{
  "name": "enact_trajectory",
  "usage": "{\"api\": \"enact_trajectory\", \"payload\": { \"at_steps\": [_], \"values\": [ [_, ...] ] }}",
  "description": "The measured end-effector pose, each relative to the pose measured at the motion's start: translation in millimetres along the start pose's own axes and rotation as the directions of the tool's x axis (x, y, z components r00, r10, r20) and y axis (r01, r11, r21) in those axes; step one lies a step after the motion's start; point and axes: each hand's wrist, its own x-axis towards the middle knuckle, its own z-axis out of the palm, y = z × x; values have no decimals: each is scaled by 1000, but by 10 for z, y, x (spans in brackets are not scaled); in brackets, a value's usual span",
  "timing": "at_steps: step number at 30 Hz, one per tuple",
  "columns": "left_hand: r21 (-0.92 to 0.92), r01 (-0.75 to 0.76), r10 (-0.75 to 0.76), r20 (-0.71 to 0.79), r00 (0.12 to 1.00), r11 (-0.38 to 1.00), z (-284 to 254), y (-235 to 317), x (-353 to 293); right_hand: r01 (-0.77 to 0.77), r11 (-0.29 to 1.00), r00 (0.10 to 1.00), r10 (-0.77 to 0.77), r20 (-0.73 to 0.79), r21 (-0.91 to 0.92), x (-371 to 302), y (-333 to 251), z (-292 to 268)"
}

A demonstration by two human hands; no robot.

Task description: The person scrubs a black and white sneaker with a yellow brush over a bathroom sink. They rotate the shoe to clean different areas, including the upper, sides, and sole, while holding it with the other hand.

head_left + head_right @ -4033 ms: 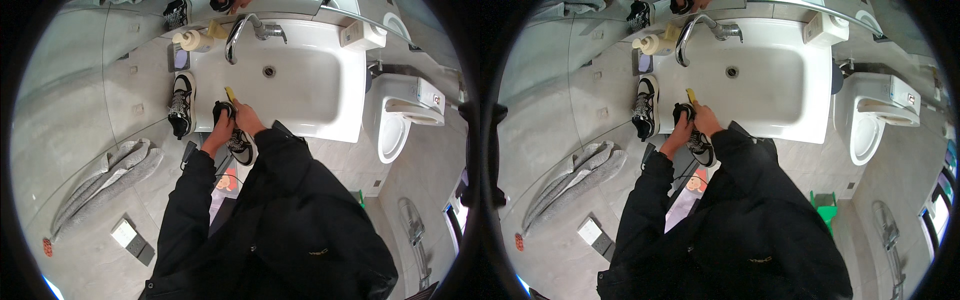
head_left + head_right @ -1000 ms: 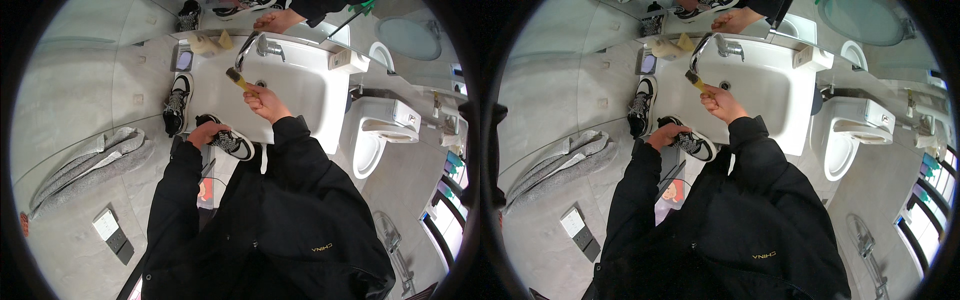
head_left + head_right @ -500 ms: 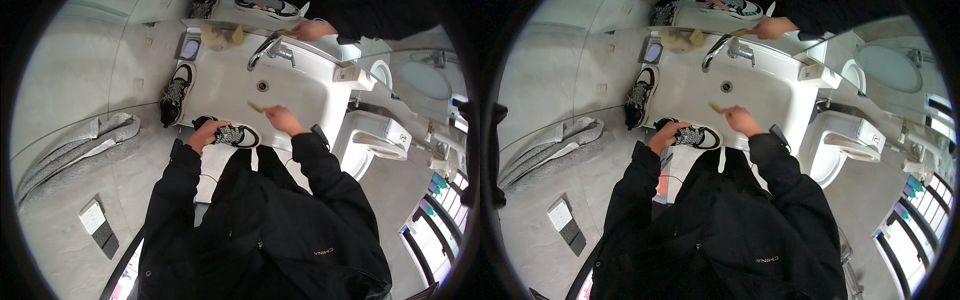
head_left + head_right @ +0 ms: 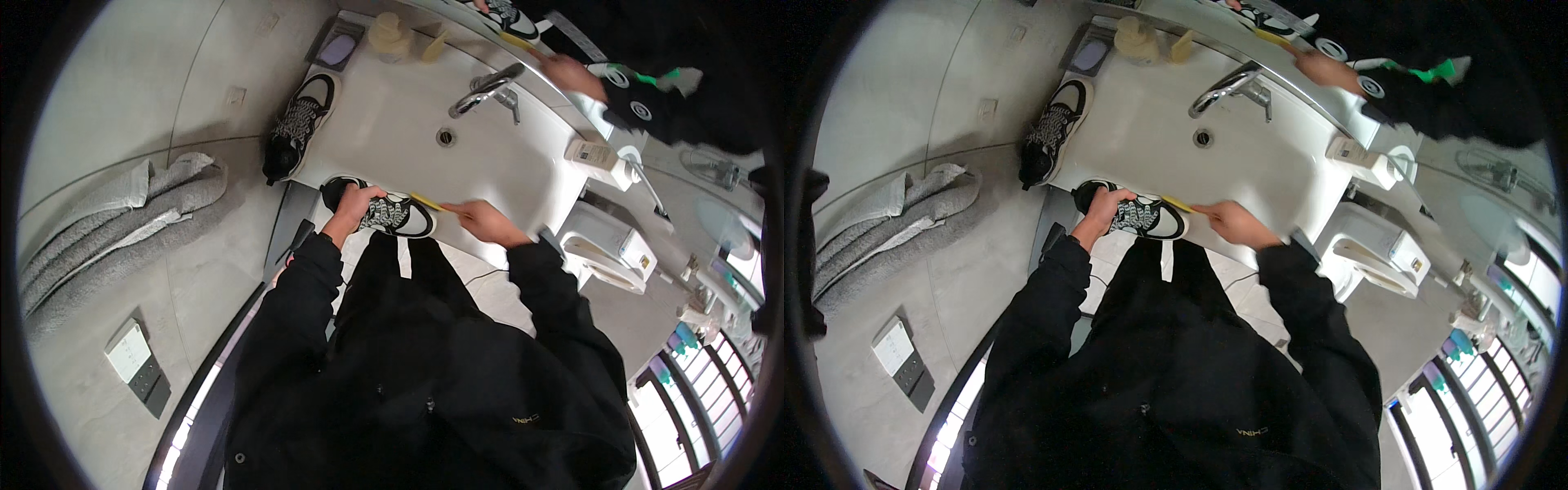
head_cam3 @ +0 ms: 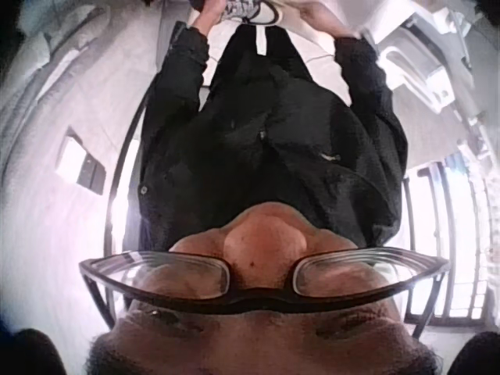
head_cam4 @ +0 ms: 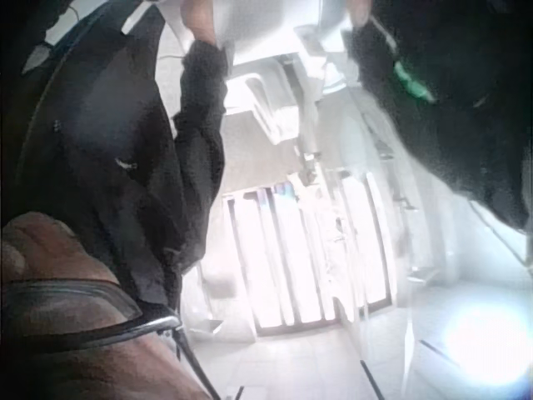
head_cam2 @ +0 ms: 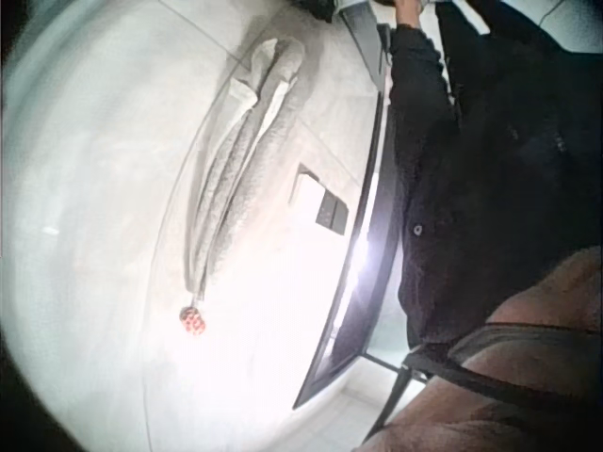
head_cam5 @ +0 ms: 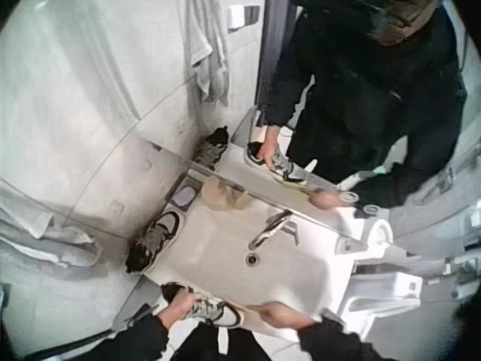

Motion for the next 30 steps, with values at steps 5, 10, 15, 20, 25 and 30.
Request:
{"api": "enact_trajectory", "payload": {
  "at_steps": [5,10,15,20,25,30],
  "values": [
    [152,-15,21,-32,999,988,-41,-100,103,370,929,910,-356,-212,29,226,-161,119],
    [63,81,-76,-65,995,995,-57,-134,118,37,981,999,-34,17,-190,308,-148,15],
    [68,-97,95,32,995,993,-77,-201,164,197,976,975,-204,-84,-90,198,123,127],
    [101,51,-45,-58,997,994,-75,-249,266,-14,994,985,-5,-171,-108,-122,83,283],
    [21,-27,28,-64,998,999,-32,-175,189,80,984,951,-123,-283,-158,-197,53,405],
    [-28,62,-62,6,998,998,-21,-71,158,-43,982,940,-23,-340,-186,-298,59,572]
  ]
}}
